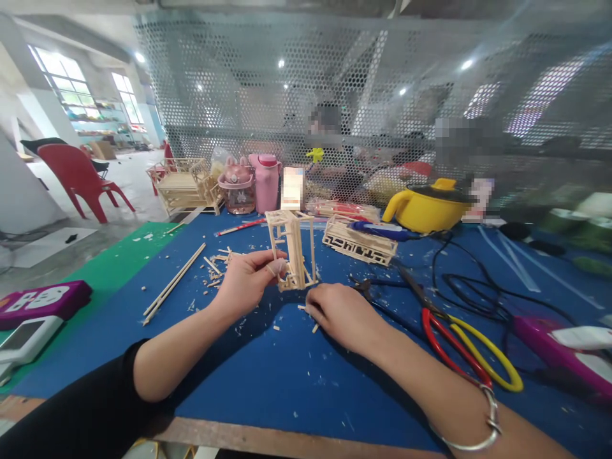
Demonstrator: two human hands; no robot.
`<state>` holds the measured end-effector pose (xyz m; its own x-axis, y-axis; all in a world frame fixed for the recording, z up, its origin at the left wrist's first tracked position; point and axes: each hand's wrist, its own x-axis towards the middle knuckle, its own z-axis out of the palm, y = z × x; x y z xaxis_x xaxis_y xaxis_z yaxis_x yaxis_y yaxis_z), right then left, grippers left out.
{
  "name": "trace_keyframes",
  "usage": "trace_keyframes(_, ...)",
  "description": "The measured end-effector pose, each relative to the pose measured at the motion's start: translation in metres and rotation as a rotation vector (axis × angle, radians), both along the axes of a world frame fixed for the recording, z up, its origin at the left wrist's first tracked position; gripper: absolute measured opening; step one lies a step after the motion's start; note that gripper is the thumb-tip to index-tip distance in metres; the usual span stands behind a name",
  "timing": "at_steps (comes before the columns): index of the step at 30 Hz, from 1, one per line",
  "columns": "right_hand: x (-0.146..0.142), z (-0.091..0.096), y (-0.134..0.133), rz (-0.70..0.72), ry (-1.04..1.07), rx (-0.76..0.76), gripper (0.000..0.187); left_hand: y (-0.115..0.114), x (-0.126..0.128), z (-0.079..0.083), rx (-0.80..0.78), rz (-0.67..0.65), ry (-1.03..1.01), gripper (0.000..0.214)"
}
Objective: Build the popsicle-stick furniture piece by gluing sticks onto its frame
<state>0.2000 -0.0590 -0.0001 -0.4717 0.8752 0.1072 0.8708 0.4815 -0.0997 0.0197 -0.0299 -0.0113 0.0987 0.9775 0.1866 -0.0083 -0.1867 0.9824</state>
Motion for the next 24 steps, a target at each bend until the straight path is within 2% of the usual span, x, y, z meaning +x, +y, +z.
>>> trace_keyframes(2, 0.007, 0.007, -0.003, 0.004, 0.091, -0.043, 0.02, -0.002, 0.002, 0.0, -0.041, -0.014, -0.057, 0.032)
trace_keyframes(3, 0.012, 0.012, -0.004, 0.017, 0.168, -0.113, 0.02, -0.003, 0.003, 0.0, -0.062, -0.019, -0.087, 0.034)
trace_keyframes(7, 0.029, 0.027, -0.005, 0.115, 0.588, -0.555, 0.013, -0.007, 0.008, 0.0, -0.134, -0.042, -0.157, 0.038)
trace_keyframes(9, 0.031, 0.029, -0.003, 0.116, 0.825, -0.592, 0.011, -0.01, 0.013, 0.001, -0.157, -0.053, -0.185, 0.038)
trace_keyframes(12, 0.022, 0.028, 0.0, 0.084, 1.099, -0.473, 0.025, -0.016, 0.02, 0.0, -0.179, -0.061, -0.254, 0.035)
trace_keyframes(16, 0.002, 0.023, -0.003, 0.024, 1.207, -0.309, 0.019, -0.023, 0.027, 0.001, -0.197, -0.121, -0.305, 0.033)
trace_keyframes(19, -0.01, 0.021, -0.008, -0.063, 1.14, -0.11, 0.017, -0.026, 0.029, 0.001, -0.206, -0.131, -0.325, 0.03)
trace_keyframes(22, -0.014, 0.019, -0.008, -0.142, 0.965, 0.212, 0.012, -0.028, 0.029, 0.001, -0.214, -0.112, -0.313, 0.028)
trace_keyframes(24, -0.015, 0.017, -0.005, -0.145, 0.867, 0.369, 0.009, -0.028, 0.03, 0.002, -0.23, -0.108, -0.309, 0.029)
